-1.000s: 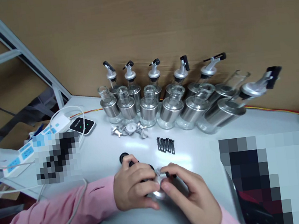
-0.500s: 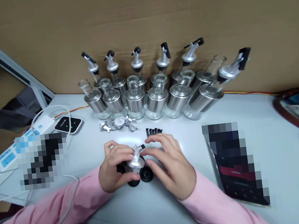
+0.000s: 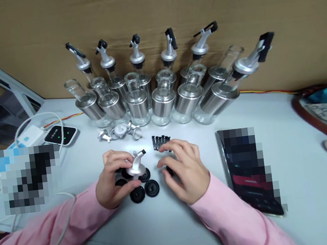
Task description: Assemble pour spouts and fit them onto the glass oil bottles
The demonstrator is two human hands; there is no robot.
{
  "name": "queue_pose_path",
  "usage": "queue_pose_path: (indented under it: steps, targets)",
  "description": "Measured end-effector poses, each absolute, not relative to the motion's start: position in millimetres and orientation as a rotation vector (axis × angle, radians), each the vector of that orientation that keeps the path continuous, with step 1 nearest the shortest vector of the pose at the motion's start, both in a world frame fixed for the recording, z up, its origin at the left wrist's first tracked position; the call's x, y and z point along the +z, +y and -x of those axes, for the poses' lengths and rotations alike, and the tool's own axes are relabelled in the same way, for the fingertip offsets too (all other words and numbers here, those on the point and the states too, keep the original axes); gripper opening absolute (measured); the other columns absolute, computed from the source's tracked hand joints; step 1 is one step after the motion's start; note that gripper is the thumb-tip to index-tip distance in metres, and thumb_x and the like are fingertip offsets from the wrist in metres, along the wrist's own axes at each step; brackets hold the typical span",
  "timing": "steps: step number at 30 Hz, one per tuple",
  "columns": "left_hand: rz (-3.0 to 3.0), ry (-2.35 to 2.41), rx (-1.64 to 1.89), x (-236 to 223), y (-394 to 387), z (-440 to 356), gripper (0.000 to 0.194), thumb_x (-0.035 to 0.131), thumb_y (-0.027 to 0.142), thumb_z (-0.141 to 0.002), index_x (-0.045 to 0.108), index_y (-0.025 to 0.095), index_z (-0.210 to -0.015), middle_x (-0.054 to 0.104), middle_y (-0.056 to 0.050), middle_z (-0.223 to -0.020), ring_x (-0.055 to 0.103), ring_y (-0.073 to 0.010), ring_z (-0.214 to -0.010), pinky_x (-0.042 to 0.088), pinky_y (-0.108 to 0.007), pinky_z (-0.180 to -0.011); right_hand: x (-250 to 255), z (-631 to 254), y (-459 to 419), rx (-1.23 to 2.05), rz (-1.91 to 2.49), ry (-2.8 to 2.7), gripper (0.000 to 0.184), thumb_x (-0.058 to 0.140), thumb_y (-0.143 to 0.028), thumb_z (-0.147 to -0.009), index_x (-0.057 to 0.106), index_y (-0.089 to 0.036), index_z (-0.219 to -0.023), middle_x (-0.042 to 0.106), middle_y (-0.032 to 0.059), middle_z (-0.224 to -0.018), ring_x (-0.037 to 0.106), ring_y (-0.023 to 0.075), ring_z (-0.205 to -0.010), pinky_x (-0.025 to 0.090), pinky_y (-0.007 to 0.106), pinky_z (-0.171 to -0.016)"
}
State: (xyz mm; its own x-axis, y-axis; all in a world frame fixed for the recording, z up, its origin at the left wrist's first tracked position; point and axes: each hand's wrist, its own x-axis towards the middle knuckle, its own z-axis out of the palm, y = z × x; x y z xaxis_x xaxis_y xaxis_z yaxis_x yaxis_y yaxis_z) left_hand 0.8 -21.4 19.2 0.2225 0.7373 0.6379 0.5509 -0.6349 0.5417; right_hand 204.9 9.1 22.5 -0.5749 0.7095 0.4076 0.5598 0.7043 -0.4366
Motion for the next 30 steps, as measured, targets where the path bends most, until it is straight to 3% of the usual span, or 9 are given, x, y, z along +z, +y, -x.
queue_pose_path:
  steps: [6, 12, 21, 30]
  targets:
    - [-2.3, 1.257, 1.294, 21.0, -20.0, 1.2, 0.027, 0.05, 0.044, -0.087, 0.044, 0.018, -0.095, 0.062, -0.003, -0.086, 0.058, -0.0147, -0.079, 0.028, -0.035, -0.079, 29.5, -215.1, 15.0, 0.28, 1.033, -2.38, 0.007, 0.049, -0.018, -0.07, 0.056, -0.02, -0.071, 0.057, 0.0079, -0.098, 0.046, 0.0272, -0.099, 0.029, 0.044, -0.08]
    - [-2.359, 1.248, 1.204, 23.5, -22.3, -2.4, 0.026, 0.047, 0.047, -0.088, 0.047, 0.021, -0.091, 0.066, -0.001, -0.084, 0.06, -0.0141, -0.075, 0.025, -0.036, -0.081, 30.6, -208.9, 7.6, 0.223, 1.067, -2.32, 0.01, 0.052, -0.025, -0.078, 0.059, -0.02, -0.084, 0.06, 0.0084, -0.099, 0.049, 0.0264, -0.099, 0.03, 0.042, -0.081]
    - [-2.401, 1.194, 1.145, 18.8, -25.9, -3.3, 0.03, 0.04, 0.049, -0.09, 0.05, 0.023, -0.099, 0.069, 0.001, -0.083, 0.061, -0.014, -0.075, 0.024, -0.036, -0.086, 39.2, -202.5, 0.5, 0.484, 0.97, -2.075, 0.015, 0.051, -0.021, -0.083, 0.065, -0.022, -0.09, 0.064, 0.0062, -0.082, 0.057, 0.0215, -0.083, 0.039, 0.037, -0.072]
    - [-2.427, 1.047, 1.098, 18.1, -23.4, 0.0, 0.031, 0.041, 0.046, -0.091, 0.046, 0.022, -0.109, 0.067, -0.003, -0.096, 0.061, -0.0144, -0.085, 0.027, -0.035, -0.087, 35.9, -199.0, -5.7, 0.684, 0.93, -2.017, 0.014, 0.056, -0.019, -0.082, 0.058, -0.021, -0.096, 0.064, 0.0038, -0.076, 0.059, 0.0177, -0.071, 0.043, 0.035, -0.068]
